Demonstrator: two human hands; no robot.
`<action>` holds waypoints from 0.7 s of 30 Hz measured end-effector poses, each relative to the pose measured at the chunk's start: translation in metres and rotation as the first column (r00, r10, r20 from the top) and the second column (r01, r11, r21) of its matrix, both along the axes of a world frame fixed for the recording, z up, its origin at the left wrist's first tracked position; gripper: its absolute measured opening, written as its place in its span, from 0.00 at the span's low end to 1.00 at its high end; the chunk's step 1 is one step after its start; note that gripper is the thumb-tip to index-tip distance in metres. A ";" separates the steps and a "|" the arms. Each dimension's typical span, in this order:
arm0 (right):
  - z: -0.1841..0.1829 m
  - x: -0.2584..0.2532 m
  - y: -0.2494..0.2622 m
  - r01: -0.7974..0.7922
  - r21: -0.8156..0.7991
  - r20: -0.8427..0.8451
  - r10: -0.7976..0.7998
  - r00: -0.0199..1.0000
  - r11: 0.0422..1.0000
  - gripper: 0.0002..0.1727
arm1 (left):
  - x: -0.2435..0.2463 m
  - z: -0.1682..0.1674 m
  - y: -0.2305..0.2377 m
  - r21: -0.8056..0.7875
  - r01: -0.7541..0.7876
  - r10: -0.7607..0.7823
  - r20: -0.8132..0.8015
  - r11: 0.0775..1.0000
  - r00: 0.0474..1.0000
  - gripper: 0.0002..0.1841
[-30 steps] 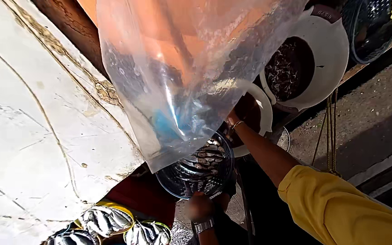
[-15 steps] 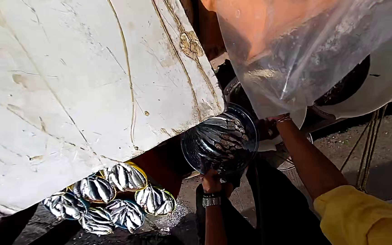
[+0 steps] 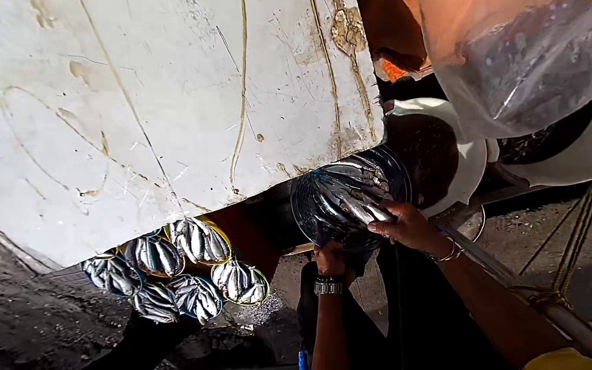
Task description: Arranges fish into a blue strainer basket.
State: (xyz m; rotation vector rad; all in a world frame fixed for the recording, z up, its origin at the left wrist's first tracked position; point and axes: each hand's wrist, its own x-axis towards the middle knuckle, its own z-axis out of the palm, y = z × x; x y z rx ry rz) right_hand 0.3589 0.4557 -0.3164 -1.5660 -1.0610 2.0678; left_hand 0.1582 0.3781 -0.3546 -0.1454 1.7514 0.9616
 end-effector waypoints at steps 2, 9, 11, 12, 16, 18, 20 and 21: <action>-0.007 -0.018 -0.001 -0.103 0.045 -0.054 0.106 0.993 0.994 0.16 | -0.001 0.000 0.000 0.002 0.011 -0.011 -0.004 1.000 1.000 0.19; -0.043 -0.058 0.004 -0.514 -0.029 0.119 0.513 0.850 0.858 0.30 | 0.001 -0.001 -0.001 0.032 0.003 -0.003 0.007 0.999 1.000 0.20; -0.041 -0.062 0.001 -0.566 -0.068 0.276 0.561 0.781 0.822 0.34 | 0.002 0.000 0.000 0.031 -0.005 0.005 0.008 1.000 1.000 0.21; -0.038 -0.062 0.001 -0.586 -0.090 0.305 0.582 0.754 0.805 0.36 | 0.002 0.001 -0.001 0.036 -0.004 0.004 0.011 0.999 1.000 0.21; -0.031 -0.064 -0.001 -0.653 -0.119 0.357 0.646 0.675 0.748 0.32 | 0.005 0.000 -0.003 0.055 -0.017 0.016 0.008 0.998 1.000 0.19; -0.032 -0.064 0.000 -0.663 -0.070 0.344 0.642 0.685 0.745 0.27 | 0.004 0.000 -0.002 0.054 -0.022 0.021 0.004 0.998 1.000 0.19; -0.034 -0.058 -0.003 -0.556 0.039 0.237 0.532 0.813 0.831 0.24 | 0.003 -0.001 -0.001 0.047 -0.021 0.021 0.006 0.999 1.000 0.19; -0.033 -0.055 -0.004 -0.455 0.063 0.148 0.443 0.884 0.888 0.22 | 0.002 -0.001 -0.001 0.044 -0.023 0.022 0.010 0.999 1.000 0.19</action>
